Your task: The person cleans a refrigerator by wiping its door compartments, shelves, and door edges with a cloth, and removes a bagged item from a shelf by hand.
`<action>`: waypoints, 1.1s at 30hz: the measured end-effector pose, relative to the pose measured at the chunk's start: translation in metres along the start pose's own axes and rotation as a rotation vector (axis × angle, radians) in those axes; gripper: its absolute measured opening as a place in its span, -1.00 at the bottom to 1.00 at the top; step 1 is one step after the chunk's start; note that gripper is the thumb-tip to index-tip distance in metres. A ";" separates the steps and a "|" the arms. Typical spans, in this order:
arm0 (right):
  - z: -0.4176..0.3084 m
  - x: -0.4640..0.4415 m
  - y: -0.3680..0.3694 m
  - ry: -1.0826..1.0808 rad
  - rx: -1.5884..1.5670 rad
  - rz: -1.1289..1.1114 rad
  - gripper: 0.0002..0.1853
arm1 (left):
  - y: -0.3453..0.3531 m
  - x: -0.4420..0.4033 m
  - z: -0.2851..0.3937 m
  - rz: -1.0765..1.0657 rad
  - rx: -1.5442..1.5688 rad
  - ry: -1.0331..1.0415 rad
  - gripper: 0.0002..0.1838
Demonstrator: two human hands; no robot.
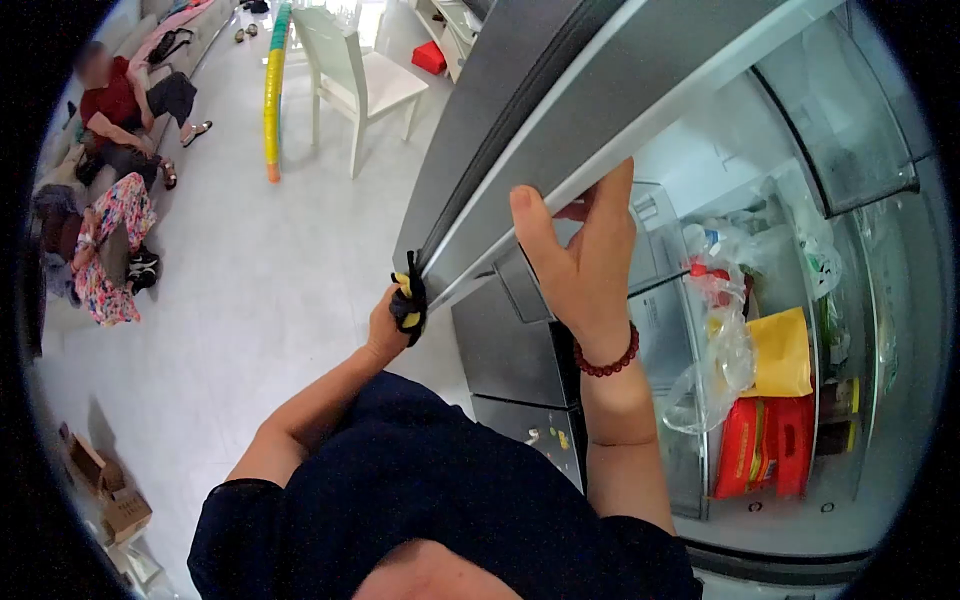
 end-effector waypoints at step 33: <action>0.003 -0.011 -0.002 0.033 0.049 -0.161 -0.48 | -0.088 -0.178 0.585 0.238 0.042 1.256 -0.62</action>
Point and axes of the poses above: each hand's wrist, its own x-axis away from the middle knuckle, its own y-axis out of the palm, z = x × y, the point moved 9 cm from there along -x, towards the middle knuckle, and after that the axes turned 1 degree about y, right-handed, at the moved point
